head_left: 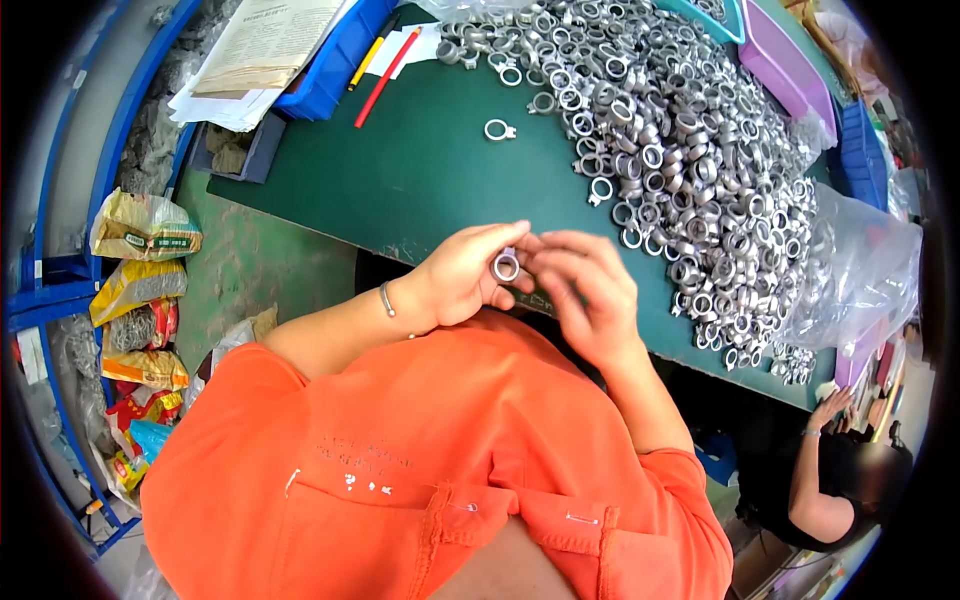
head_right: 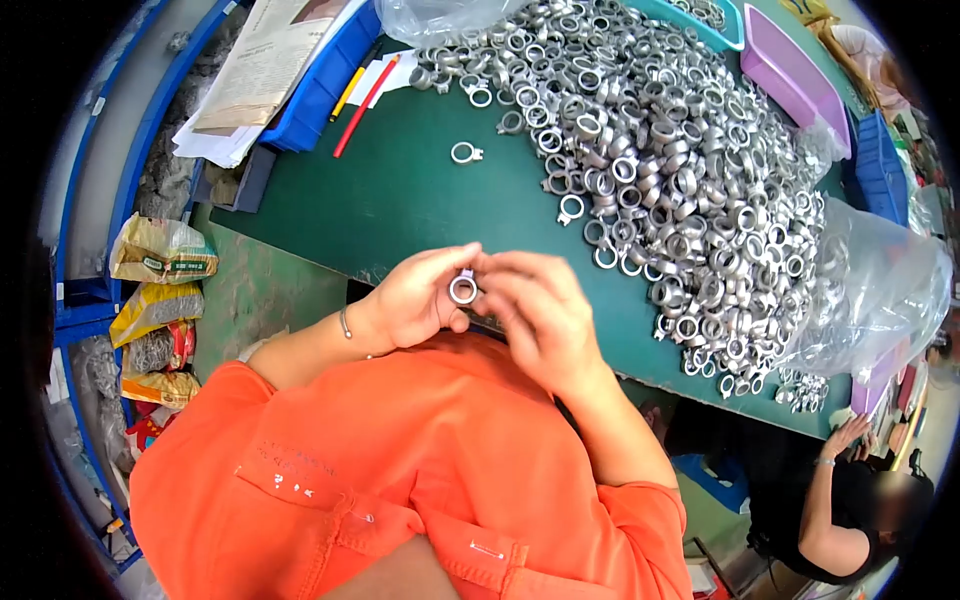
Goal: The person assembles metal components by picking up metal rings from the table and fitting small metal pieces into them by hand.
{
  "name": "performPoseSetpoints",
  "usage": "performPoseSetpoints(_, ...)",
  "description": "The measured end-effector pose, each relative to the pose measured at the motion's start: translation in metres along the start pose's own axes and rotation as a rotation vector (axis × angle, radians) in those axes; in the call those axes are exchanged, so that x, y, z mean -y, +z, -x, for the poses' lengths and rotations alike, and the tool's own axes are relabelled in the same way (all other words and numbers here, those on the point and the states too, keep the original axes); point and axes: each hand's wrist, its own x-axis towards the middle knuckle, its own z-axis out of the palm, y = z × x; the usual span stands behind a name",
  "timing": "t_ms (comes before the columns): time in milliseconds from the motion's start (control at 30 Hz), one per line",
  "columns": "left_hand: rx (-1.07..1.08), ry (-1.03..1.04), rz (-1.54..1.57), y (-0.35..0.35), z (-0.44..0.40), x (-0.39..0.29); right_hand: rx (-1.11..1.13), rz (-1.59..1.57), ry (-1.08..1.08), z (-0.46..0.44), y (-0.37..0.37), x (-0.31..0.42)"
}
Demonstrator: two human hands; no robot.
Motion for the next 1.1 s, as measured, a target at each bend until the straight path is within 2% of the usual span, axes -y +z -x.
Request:
performPoseSetpoints(33,-0.142,-0.037,-0.143,0.009,0.002,-0.002,-0.071,0.165,-0.058,-0.002,0.001,-0.018)
performPoseSetpoints(67,-0.18,-0.041,-0.192,0.015,0.004,-0.004,-0.091,0.414,0.012,-0.007,-0.001,-0.029)
performPoseSetpoints(133,-0.172,-0.03,-0.237,0.018,0.005,-0.003,0.06,0.862,0.24,-0.019,-0.004,-0.036)
performPoseSetpoints(267,-0.15,0.019,-0.292,0.018,0.007,-0.005,0.187,0.92,0.254,-0.017,-0.009,-0.044)
performPoseSetpoints(333,-0.147,0.125,-0.48,0.016,0.007,-0.008,0.028,0.627,0.091,-0.014,-0.01,-0.037)
performPoseSetpoints(367,-0.148,0.128,-0.48,0.018,0.006,-0.01,0.01,0.337,0.189,-0.008,-0.007,-0.04)
performPoseSetpoints(400,-0.161,0.147,-0.508,0.022,0.005,-0.01,0.036,0.117,0.374,-0.005,-0.004,-0.034)
performPoseSetpoints(467,-0.18,0.16,-0.536,0.023,0.002,-0.009,0.052,-0.496,0.868,-0.003,0.002,-0.017)
performPoseSetpoints(500,-0.167,0.186,-0.537,0.021,-0.001,-0.006,0.1,-0.635,0.851,0.001,0.004,-0.014)
performPoseSetpoints(600,-0.134,0.201,-0.525,0.018,-0.001,-0.009,-0.004,-0.78,0.704,0.008,0.011,-0.007)
performPoseSetpoints(733,-0.1,0.158,-0.443,0.016,-0.001,-0.007,-0.01,-0.655,0.728,0.011,0.008,-0.007)
performPoseSetpoints(800,-0.086,0.147,-0.408,0.018,0.0,-0.009,0.014,-0.433,0.539,0.012,0.008,-0.01)
performPoseSetpoints(833,-0.098,0.152,-0.401,0.018,0.0,-0.01,0.016,-0.435,0.541,0.011,0.008,-0.011)
performPoseSetpoints(900,-0.113,0.156,-0.391,0.021,0.003,-0.011,0.025,-0.178,0.29,0.01,0.008,-0.013)
performPoseSetpoints(933,-0.146,0.16,-0.505,0.022,0.005,-0.013,0.029,-0.049,0.162,0.01,0.008,-0.014)
performPoseSetpoints(1000,-0.18,0.163,-0.618,0.022,0.006,-0.012,-0.109,-0.481,0.432,0.018,0.018,-0.011)
performPoseSetpoints(1067,-0.149,0.366,-0.746,0.019,0.005,-0.006,-0.147,-0.677,0.62,0.016,0.015,-0.011)
performPoseSetpoints(1100,-0.149,0.364,-0.744,0.018,0.005,-0.005,-0.16,-0.68,0.656,0.013,0.014,-0.01)
